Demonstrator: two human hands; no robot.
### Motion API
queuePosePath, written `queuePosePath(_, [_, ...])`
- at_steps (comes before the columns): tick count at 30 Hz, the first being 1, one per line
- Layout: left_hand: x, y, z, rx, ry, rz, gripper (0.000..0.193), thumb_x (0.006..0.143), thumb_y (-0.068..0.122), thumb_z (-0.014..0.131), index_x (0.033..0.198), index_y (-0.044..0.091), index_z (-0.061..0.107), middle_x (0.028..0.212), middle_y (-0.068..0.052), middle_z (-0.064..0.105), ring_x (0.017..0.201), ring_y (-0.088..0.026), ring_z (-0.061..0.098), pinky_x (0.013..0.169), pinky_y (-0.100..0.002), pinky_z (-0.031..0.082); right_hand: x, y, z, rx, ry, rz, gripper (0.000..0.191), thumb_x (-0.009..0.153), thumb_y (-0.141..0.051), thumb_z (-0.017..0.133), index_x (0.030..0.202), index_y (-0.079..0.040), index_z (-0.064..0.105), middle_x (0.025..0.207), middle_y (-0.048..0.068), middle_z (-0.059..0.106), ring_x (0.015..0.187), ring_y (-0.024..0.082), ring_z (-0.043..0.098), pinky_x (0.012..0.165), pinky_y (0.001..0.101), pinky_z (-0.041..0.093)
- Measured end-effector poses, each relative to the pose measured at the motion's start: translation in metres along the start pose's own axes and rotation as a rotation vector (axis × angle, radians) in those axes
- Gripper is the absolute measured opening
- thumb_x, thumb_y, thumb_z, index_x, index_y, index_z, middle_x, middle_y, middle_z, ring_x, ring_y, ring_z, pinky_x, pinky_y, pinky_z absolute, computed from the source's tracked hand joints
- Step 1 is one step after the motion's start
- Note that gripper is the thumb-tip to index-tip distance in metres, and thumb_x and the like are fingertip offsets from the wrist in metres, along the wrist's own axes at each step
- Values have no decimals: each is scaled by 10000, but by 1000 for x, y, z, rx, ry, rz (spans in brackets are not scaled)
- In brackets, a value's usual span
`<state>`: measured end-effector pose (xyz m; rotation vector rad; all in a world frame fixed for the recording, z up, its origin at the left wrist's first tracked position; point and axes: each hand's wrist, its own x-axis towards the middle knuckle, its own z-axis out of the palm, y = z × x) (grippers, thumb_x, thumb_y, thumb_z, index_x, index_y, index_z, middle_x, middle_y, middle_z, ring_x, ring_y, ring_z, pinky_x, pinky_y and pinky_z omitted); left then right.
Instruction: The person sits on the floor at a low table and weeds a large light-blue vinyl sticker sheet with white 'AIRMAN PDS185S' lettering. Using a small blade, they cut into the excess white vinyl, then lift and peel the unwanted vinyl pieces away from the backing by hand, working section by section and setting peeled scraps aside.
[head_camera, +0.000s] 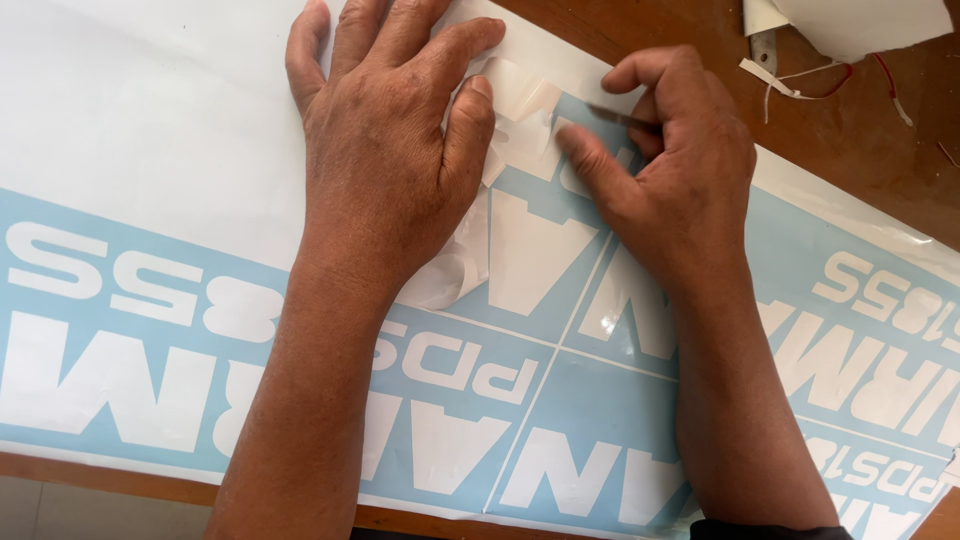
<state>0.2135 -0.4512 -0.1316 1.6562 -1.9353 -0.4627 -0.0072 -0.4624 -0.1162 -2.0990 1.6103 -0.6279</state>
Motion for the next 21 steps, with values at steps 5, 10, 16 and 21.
queuePosePath(5, [2,0,1,-13,24,11,326,1116,192,498,1365,132,700,1516,-90,601,1482,-275,435,1260,-586,150,-2,0,4,122,39,56,346,966,-277,849,1145,-132,590,945,-25,537,809,92,520,710,255,458])
queuePosePath(10, [4,0,-4,-70,134,42,274,1099,186,531,1284,77,701,1370,-114,677,1392,-279,509,1207,-567,272,-7,14,6,63,69,-12,221,1011,-118,803,1117,-98,610,788,1,506,679,98,484,613,261,411])
queuePosePath(16, [-8,15,-54,-217,242,-354,384,1079,403,584,1300,103,674,1266,-65,717,1207,-186,677,1042,-382,563,-7,19,10,215,195,5,158,960,21,696,1063,-78,629,761,-17,525,651,91,511,590,267,412])
queuePosePath(21, [-40,50,-30,147,122,-458,756,970,615,690,1448,43,564,1349,-127,646,1331,-334,497,1060,-532,444,-6,20,9,202,210,-38,135,970,10,735,1005,-88,649,716,-12,513,632,110,501,592,303,395])
